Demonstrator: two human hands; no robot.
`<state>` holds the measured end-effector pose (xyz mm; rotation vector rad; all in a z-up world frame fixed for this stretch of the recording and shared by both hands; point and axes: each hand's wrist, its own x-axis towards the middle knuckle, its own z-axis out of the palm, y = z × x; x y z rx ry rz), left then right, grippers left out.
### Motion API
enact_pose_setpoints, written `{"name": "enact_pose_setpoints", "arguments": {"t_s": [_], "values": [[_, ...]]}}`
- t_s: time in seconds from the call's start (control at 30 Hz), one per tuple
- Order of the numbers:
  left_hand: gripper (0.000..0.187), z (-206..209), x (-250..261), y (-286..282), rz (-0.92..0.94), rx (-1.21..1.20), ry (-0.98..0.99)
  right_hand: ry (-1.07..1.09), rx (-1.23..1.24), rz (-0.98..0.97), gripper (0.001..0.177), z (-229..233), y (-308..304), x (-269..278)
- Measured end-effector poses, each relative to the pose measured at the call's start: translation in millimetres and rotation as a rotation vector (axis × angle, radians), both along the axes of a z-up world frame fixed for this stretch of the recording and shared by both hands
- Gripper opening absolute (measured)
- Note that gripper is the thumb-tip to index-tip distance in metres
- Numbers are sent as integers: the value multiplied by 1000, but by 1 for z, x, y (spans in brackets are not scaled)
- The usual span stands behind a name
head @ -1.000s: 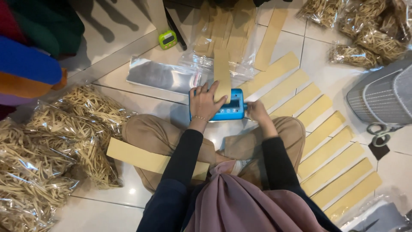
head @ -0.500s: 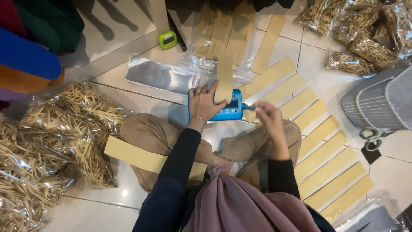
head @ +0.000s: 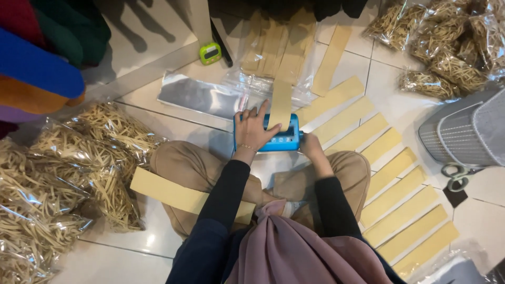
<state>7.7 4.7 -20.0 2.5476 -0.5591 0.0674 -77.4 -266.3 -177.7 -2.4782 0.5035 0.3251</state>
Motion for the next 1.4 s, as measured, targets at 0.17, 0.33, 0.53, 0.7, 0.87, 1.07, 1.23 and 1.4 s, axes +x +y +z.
{"name": "enact_pose_setpoints", "arguments": {"t_s": [0.17, 0.33, 0.53, 0.7, 0.87, 1.07, 1.23, 1.4], "values": [[84, -2, 0, -1, 20, -8, -45, -56, 383, -47, 21, 141, 39, -77], [86, 7, -3, -1, 6, -8, -58, -150, 886, -158, 34, 209, 40, -78], [90, 26, 3, -1, 52, -17, 44, -208, 990, -60, 29, 193, 7, -40], [105, 18, 4, 1, -23, -27, 16, -458, 885, -248, 21, 185, 14, 18], [106, 15, 1, 4, -84, -10, -36, -335, 505, -278, 23, 6, -36, 54], [107, 17, 3, 2, -100, 8, 8, 206, 201, -99, 22, 18, -6, -18], [108, 29, 1, 5, -130, 35, 28, -94, 269, 62, 17, 155, 30, -74], [113, 36, -1, 7, -165, 56, 65, -329, 882, -202, 26, 201, 30, -51]]}}
